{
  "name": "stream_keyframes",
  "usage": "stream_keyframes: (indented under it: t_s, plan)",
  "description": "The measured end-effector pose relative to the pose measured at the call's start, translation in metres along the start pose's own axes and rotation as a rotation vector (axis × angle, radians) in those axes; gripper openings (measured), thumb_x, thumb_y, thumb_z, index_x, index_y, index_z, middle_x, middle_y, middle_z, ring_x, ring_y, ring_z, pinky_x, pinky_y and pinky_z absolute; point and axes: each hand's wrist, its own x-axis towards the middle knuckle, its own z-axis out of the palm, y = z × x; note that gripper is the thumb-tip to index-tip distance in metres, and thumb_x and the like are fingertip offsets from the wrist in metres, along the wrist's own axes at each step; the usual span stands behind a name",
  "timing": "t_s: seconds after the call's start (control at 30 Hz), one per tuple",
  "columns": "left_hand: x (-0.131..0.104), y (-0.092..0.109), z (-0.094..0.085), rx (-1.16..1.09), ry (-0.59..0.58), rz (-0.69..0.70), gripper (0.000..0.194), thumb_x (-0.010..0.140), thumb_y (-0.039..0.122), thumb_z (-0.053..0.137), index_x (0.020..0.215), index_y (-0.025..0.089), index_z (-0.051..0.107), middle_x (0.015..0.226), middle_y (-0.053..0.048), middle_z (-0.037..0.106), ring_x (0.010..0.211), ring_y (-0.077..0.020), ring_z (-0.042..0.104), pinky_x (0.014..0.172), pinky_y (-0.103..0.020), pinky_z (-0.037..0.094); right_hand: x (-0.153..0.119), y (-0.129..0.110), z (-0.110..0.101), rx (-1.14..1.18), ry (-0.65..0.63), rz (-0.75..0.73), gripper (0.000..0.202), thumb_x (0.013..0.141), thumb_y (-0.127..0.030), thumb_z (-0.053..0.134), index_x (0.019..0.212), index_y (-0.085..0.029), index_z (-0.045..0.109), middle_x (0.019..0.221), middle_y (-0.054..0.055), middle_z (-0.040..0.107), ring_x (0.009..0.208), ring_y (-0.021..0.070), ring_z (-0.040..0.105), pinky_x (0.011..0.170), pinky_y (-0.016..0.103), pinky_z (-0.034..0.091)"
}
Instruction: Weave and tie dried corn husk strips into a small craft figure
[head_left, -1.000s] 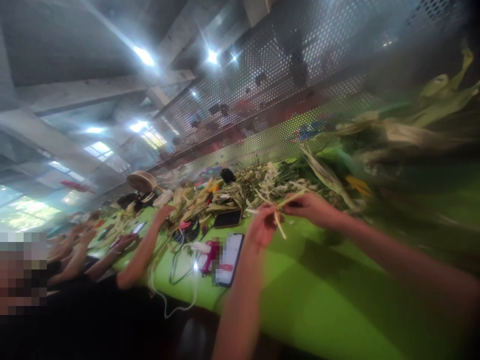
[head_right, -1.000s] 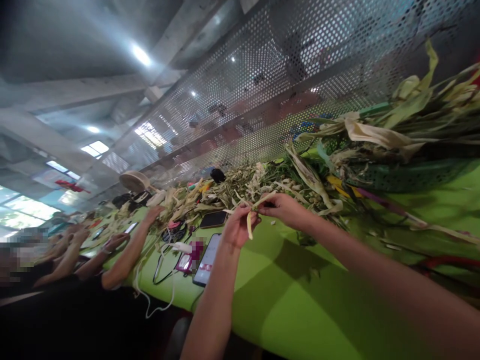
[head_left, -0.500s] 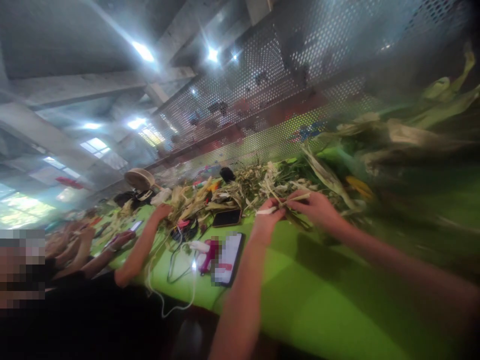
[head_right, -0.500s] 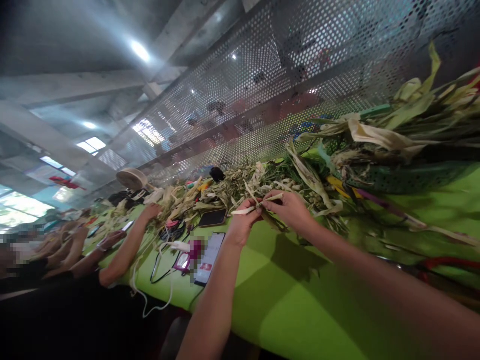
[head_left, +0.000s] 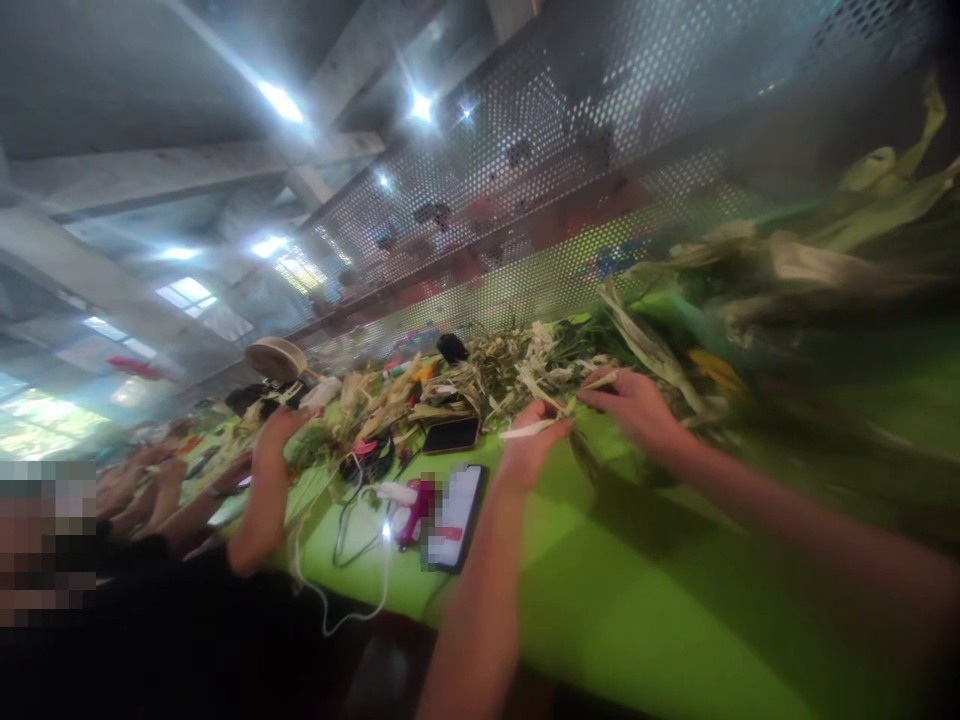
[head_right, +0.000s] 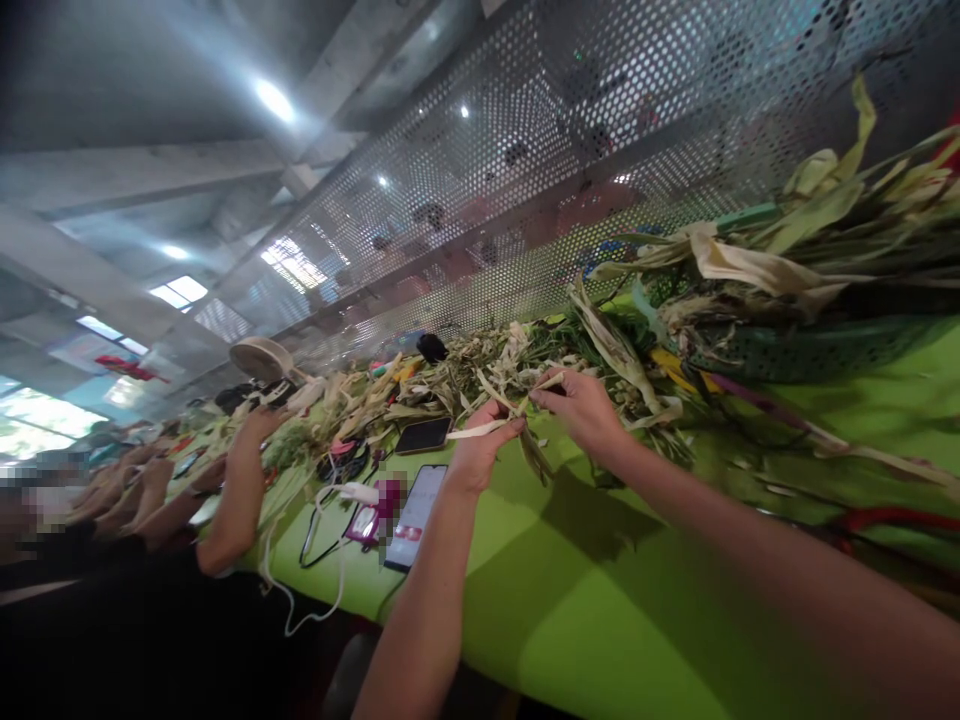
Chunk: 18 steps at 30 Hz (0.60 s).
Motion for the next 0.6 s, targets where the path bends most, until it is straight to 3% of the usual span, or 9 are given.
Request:
stream_keyframes:
  t_s: [0.33, 0.6]
  plan:
    - [0.002, -0.003, 0.001, -0.102, 0.018, -0.004, 0.034, 0.071, 0.039, 0.079, 0.095, 0.018, 0.068, 0.089, -0.001, 0.068, 0.083, -0.0135, 0.058, 0.083, -0.026, 0.043, 0.003, -0.008, -0.004, 0.107, -0.057, 0.014, 0.038, 0.070, -0.055, 0.072, 0.070, -0.018, 0.064, 0.064, 0.001, 0.059, 0.059, 0.0138, 0.050, 0.058, 0.027, 0.042]
    - [0.001, -0.006, -0.001, -0.100, 0.064, -0.089, 0.034, 0.071, 0.046, 0.077, 0.087, 0.018, 0.066, 0.076, 0.001, 0.065, 0.079, -0.0149, 0.059, 0.079, -0.027, 0.047, 0.003, -0.006, -0.003, 0.115, -0.091, 0.100, 0.034, 0.071, -0.053, 0.070, 0.072, -0.019, 0.064, 0.067, 0.002, 0.061, 0.062, 0.0156, 0.054, 0.059, 0.030, 0.045]
